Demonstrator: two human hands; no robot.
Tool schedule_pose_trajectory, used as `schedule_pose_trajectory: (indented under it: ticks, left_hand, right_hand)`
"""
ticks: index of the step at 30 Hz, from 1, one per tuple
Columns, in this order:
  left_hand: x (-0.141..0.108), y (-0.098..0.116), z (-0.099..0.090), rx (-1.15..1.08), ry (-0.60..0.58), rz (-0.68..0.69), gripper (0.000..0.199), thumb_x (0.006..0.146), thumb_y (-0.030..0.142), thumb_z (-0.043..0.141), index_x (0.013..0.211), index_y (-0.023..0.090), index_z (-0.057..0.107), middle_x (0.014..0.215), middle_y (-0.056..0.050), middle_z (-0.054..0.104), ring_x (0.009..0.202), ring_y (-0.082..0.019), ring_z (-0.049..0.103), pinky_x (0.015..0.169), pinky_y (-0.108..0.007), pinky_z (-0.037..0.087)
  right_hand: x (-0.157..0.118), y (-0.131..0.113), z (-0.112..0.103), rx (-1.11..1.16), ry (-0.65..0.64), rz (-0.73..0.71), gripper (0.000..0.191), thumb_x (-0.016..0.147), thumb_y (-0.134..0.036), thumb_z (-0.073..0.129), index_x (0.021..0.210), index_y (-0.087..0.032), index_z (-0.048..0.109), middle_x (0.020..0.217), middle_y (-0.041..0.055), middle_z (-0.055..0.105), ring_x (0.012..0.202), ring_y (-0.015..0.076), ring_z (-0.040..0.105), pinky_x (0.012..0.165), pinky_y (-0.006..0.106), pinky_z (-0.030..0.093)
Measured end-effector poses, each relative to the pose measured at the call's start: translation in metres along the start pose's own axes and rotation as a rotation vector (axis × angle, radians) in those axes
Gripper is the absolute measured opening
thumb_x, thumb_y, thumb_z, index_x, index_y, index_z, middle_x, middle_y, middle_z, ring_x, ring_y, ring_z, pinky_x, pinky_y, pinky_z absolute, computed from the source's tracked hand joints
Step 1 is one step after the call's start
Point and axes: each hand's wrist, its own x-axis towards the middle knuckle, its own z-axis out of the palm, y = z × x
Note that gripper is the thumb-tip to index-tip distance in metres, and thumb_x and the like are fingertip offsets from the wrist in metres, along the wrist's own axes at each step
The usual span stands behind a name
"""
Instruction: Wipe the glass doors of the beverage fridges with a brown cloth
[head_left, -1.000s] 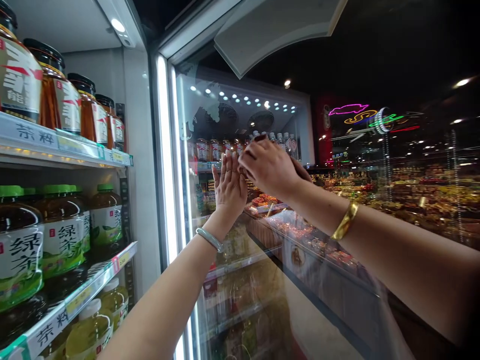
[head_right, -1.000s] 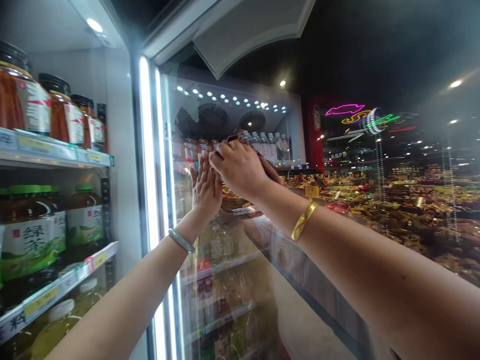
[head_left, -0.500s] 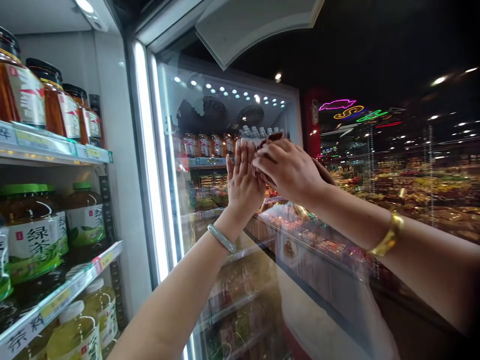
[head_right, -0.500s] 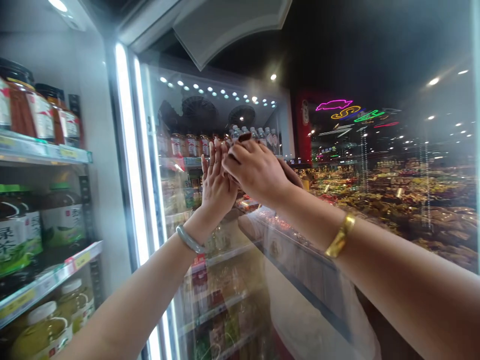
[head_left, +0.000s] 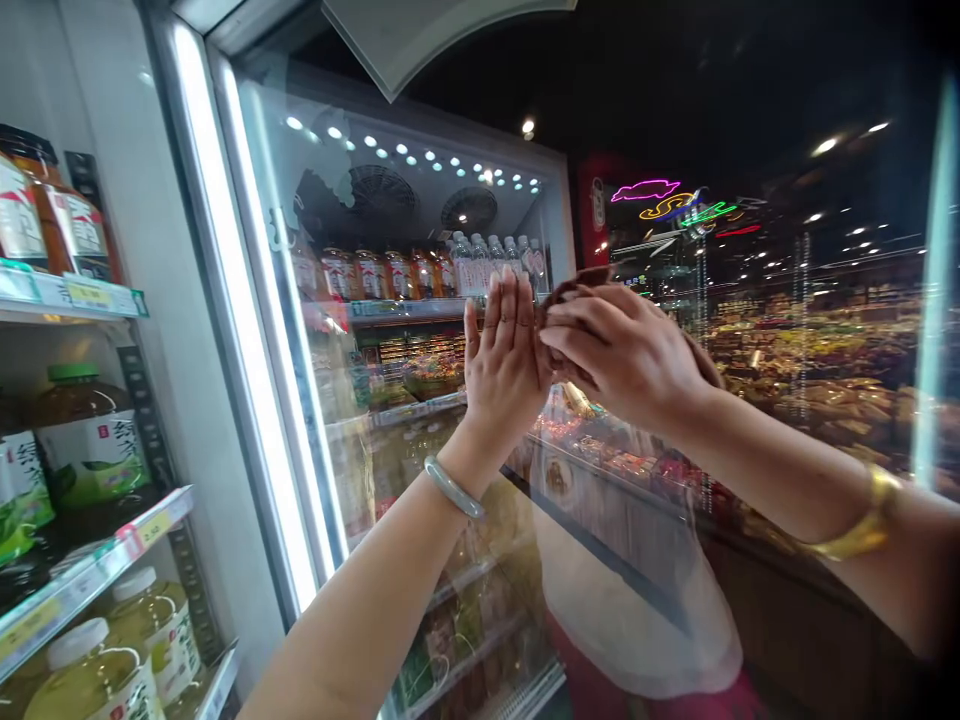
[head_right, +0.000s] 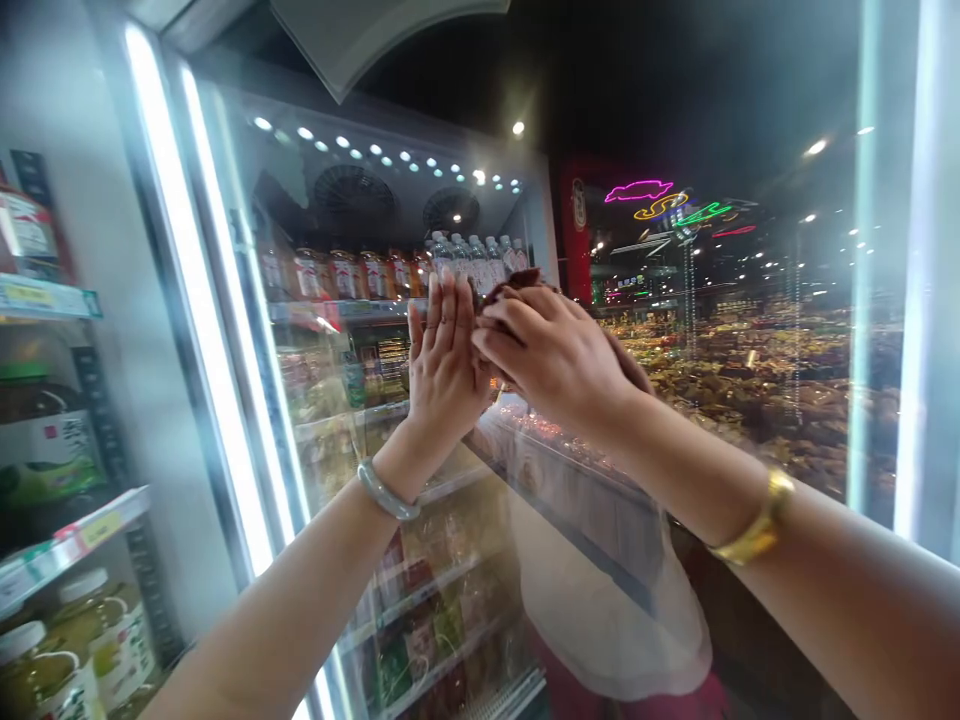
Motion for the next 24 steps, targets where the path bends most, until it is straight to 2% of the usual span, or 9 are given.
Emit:
schedule_pose_trajectory:
  ticks: [3, 6, 9, 11, 13, 15, 19, 21, 24]
  left_hand:
    - [-0.004, 0.014, 0.003, 0.003, -0.008, 0.008, 0.067, 0.106, 0.031, 0.024, 0.167, 0.018, 0.0, 0.174, -0.007, 0.016, 0.162, -0.019, 0.005, 0.135, -0.049, 0.002]
    - [0.001, 0.029, 0.006, -0.009, 0.017, -0.058, 0.068, 0.105, 0.03, 0.026, 0.167, 0.018, 0.0, 0.174, -0.007, 0.018, 0.162, -0.02, 0.003, 0.135, -0.05, 0.003]
    - [0.005, 0.042, 0.008, -0.014, 0.032, -0.103, 0.065, 0.105, 0.029, 0.028, 0.166, 0.015, 0.009, 0.173, -0.009, 0.02, 0.162, -0.022, 0.003, 0.134, -0.051, 0.002]
    - [0.002, 0.051, 0.01, -0.017, 0.033, -0.092, 0.063, 0.106, 0.029, 0.029, 0.166, 0.014, 0.015, 0.173, -0.01, 0.022, 0.162, -0.021, 0.004, 0.134, -0.051, 0.001]
    - [-0.002, 0.061, 0.013, -0.024, 0.03, -0.064, 0.063, 0.106, 0.03, 0.03, 0.165, 0.013, 0.017, 0.172, -0.01, 0.023, 0.162, -0.021, 0.005, 0.134, -0.051, 0.001]
    - [-0.006, 0.072, 0.016, -0.03, 0.026, -0.05, 0.065, 0.104, 0.03, 0.033, 0.165, 0.009, 0.017, 0.172, -0.012, 0.021, 0.162, -0.023, 0.006, 0.133, -0.051, 0.001]
    - [-0.005, 0.095, 0.024, -0.055, 0.051, -0.072, 0.067, 0.102, 0.025, 0.035, 0.164, 0.006, 0.018, 0.172, -0.014, 0.021, 0.162, -0.025, 0.009, 0.133, -0.053, 0.002]
    - [-0.005, 0.101, 0.027, -0.071, 0.076, -0.087, 0.066, 0.103, 0.025, 0.034, 0.164, 0.008, 0.019, 0.171, -0.014, 0.024, 0.162, -0.025, 0.011, 0.133, -0.054, 0.005]
    - [-0.011, 0.104, 0.031, -0.066, 0.097, -0.049, 0.064, 0.104, 0.028, 0.036, 0.164, 0.01, 0.021, 0.171, -0.013, 0.025, 0.161, -0.024, 0.013, 0.133, -0.051, 0.008]
  right_hand:
    - [-0.021, 0.027, -0.011, -0.074, 0.159, 0.06, 0.024, 0.098, -0.029, 0.055, 0.118, -0.032, 0.069, 0.124, 0.0079, 0.07, 0.118, 0.0281, 0.058, 0.098, 0.046, 0.05]
    - [-0.011, 0.037, -0.015, -0.122, 0.31, 0.197, 0.024, 0.099, -0.031, 0.052, 0.114, -0.025, 0.07, 0.122, 0.0108, 0.069, 0.115, 0.0285, 0.06, 0.1, 0.046, 0.049]
    - [-0.004, 0.023, -0.012, -0.071, 0.201, 0.207, 0.027, 0.102, -0.029, 0.046, 0.115, -0.026, 0.069, 0.124, 0.0095, 0.068, 0.117, 0.0278, 0.058, 0.098, 0.046, 0.048]
    - [-0.015, 0.016, -0.011, -0.04, 0.148, 0.139, 0.024, 0.101, -0.027, 0.049, 0.115, -0.028, 0.068, 0.124, 0.007, 0.068, 0.117, 0.026, 0.058, 0.097, 0.044, 0.049]
    - [-0.035, 0.019, -0.013, -0.035, 0.169, 0.056, 0.021, 0.098, -0.026, 0.057, 0.115, -0.029, 0.067, 0.123, 0.0052, 0.068, 0.115, 0.0242, 0.059, 0.097, 0.042, 0.051]
    - [-0.051, 0.033, -0.018, -0.065, 0.254, 0.022, 0.022, 0.093, -0.024, 0.064, 0.115, -0.028, 0.068, 0.12, 0.0049, 0.069, 0.114, 0.024, 0.06, 0.097, 0.042, 0.052]
    - [-0.049, 0.053, -0.023, -0.097, 0.417, 0.174, 0.025, 0.092, -0.021, 0.064, 0.115, -0.029, 0.069, 0.117, 0.0057, 0.07, 0.112, 0.0257, 0.062, 0.098, 0.046, 0.053]
    - [-0.046, 0.049, -0.023, -0.087, 0.408, 0.207, 0.025, 0.093, -0.019, 0.062, 0.115, -0.03, 0.068, 0.118, 0.0054, 0.069, 0.114, 0.0258, 0.062, 0.098, 0.046, 0.053]
    - [-0.063, 0.039, -0.025, -0.106, 0.311, 0.116, 0.026, 0.09, -0.02, 0.068, 0.115, -0.027, 0.067, 0.119, 0.0055, 0.07, 0.115, 0.0249, 0.062, 0.098, 0.044, 0.055]
